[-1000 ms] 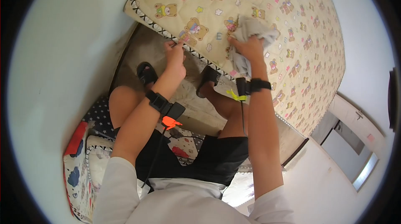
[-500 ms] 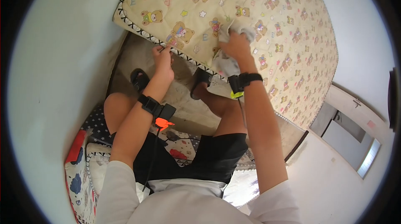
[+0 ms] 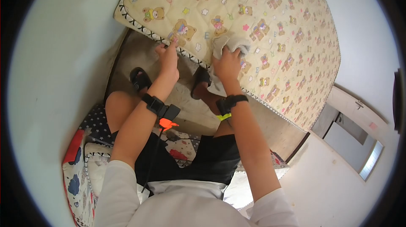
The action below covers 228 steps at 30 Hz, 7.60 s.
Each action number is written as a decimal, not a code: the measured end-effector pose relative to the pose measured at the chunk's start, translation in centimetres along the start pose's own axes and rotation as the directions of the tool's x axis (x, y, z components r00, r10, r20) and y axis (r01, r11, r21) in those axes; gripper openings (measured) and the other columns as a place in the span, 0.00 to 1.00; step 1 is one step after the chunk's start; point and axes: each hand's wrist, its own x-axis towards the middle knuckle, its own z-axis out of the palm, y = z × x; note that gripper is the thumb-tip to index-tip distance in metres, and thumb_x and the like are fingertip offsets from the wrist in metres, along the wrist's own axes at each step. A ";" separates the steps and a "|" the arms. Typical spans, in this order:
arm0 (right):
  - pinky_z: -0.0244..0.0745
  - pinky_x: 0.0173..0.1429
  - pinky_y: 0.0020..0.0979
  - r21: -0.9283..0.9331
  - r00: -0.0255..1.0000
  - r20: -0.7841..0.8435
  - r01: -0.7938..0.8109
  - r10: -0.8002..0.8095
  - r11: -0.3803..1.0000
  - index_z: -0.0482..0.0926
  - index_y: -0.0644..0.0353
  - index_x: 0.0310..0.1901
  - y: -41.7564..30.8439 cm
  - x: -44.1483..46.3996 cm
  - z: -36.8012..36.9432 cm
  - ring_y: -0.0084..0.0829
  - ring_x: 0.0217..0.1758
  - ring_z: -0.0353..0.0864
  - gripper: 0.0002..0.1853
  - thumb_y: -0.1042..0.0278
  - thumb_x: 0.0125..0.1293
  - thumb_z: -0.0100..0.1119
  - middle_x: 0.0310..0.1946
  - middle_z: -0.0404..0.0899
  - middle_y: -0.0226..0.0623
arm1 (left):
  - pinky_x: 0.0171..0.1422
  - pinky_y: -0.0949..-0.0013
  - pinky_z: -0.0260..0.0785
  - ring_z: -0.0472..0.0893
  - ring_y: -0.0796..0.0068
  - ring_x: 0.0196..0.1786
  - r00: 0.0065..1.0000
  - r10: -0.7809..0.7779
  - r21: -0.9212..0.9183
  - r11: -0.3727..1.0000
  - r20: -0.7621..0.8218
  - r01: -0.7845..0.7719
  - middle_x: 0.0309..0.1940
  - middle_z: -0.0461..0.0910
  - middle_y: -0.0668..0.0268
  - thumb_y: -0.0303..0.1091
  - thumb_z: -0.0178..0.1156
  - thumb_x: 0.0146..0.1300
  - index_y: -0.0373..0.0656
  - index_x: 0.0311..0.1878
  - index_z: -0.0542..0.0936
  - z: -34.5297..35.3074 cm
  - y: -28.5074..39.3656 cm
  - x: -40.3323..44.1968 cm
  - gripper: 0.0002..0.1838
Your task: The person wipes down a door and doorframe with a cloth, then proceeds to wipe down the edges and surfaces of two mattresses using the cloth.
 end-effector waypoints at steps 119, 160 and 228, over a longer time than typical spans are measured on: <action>0.63 0.71 0.43 0.249 0.928 0.162 -0.368 0.336 0.896 0.62 0.76 0.67 3.8 10.2 1.5 0.53 0.68 0.70 0.54 0.36 0.49 0.63 0.62 0.71 0.62 | 0.40 0.78 0.61 0.71 0.88 0.36 0.245 -0.590 0.638 0.733 0.769 -0.237 0.32 0.79 0.77 0.43 0.63 0.67 0.45 0.45 0.86 1.4 -4.7 -5.4 0.13; 0.63 0.72 0.43 0.158 0.837 0.542 -0.184 0.070 0.970 0.55 0.76 0.71 3.2 3.3 2.3 0.57 0.70 0.66 0.57 0.39 0.49 0.64 0.64 0.68 0.65 | 0.34 0.80 0.59 0.67 0.89 0.28 0.156 -0.610 0.629 0.737 0.776 -0.245 0.24 0.70 0.80 0.42 0.61 0.67 0.48 0.32 0.80 1.6 -1.5 -5.3 0.11; 0.70 0.64 0.36 0.650 0.641 0.757 -0.720 -0.125 0.243 0.65 0.78 0.65 15.2 -11.5 -13.7 0.45 0.60 0.77 0.55 0.33 0.50 0.66 0.58 0.75 0.55 | 0.74 0.61 0.56 0.60 0.70 0.71 0.297 -0.855 0.867 0.291 0.426 -0.404 0.70 0.60 0.63 0.32 0.83 0.39 0.45 0.77 0.46 14.4 4.5 -23.8 0.66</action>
